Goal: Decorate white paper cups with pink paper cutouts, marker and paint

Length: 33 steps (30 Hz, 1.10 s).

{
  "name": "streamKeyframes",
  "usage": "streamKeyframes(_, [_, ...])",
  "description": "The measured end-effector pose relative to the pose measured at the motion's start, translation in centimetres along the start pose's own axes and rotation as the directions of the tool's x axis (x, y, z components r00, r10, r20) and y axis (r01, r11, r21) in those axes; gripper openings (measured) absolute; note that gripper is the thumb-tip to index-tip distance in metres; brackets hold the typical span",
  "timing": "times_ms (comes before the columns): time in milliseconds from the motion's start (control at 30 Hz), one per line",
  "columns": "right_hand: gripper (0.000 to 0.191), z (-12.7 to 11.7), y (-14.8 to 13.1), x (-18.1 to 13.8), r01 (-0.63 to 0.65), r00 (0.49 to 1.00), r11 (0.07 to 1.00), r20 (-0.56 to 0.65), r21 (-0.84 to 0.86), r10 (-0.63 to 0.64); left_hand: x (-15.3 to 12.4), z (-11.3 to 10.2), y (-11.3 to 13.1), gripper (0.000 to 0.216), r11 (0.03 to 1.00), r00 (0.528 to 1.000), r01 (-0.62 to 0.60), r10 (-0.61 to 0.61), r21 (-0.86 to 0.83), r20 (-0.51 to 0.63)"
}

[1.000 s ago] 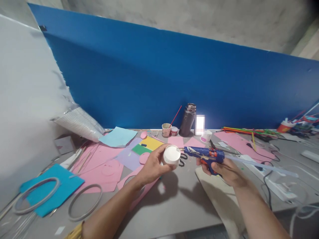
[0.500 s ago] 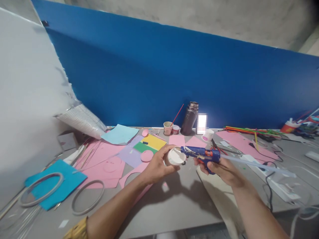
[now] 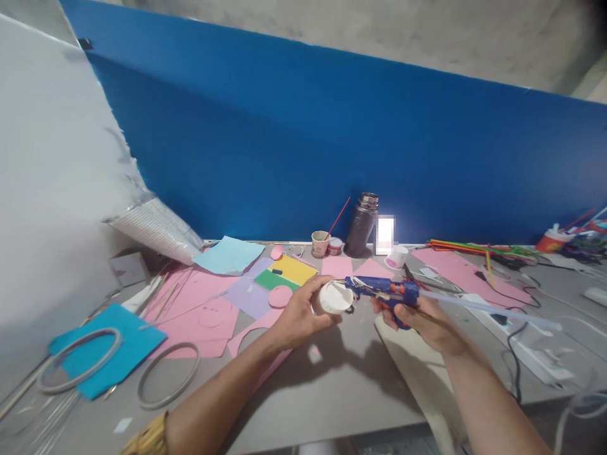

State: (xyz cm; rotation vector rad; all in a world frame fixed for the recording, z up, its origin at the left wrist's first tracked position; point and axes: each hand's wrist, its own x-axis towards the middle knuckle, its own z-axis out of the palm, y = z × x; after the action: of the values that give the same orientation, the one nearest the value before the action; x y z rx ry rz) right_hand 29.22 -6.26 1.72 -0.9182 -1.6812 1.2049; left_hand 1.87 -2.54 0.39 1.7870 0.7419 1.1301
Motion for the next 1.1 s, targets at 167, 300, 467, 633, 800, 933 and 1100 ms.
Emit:
streamKeyframes(167, [0.044,0.0,-0.4,0.1,0.011,0.999,1.0,-0.042,-0.013,-0.012,0.0,-0.1,-0.2,0.059,1.0,1.0,-0.007,0.007,0.031,-0.004])
streamKeyframes(300, [0.044,-0.1,-0.6,0.1,0.018,0.998,1.0,-0.054,0.017,-0.017,0.0,-0.1,-0.1,0.057,0.999,1.0,0.022,-0.022,0.047,-0.001])
streamKeyframes(467, [0.046,-0.4,-0.2,-0.3,-0.009,0.997,1.0,-0.079,0.015,0.01,0.0,-0.1,-0.1,0.058,0.999,0.999,0.036,-0.036,0.032,-0.005])
streamKeyframes(633, [0.04,-0.9,0.1,-0.8,0.025,0.999,1.0,-0.042,-0.001,-0.025,0.1,-0.1,0.0,0.056,0.999,1.0,0.028,-0.028,0.015,-0.003])
streamKeyframes(800, [0.04,-1.0,-0.1,-1.1,0.027,1.0,0.998,-0.011,-0.051,-0.028,0.2,-0.1,0.1,0.055,1.0,1.0,0.016,-0.016,-0.003,-0.023])
streamKeyframes(933, [0.04,-1.0,-0.1,-1.3,0.025,0.999,1.0,-0.038,-0.019,-0.025,0.2,-0.1,0.0,0.054,0.999,0.999,0.035,-0.036,-0.032,-0.032])
streamKeyframes(1100, [0.038,-1.0,-0.2,-1.6,0.022,0.998,1.0,-0.062,0.007,-0.022,0.2,-0.2,0.3,0.052,0.997,0.998,0.052,-0.054,-0.061,-0.037])
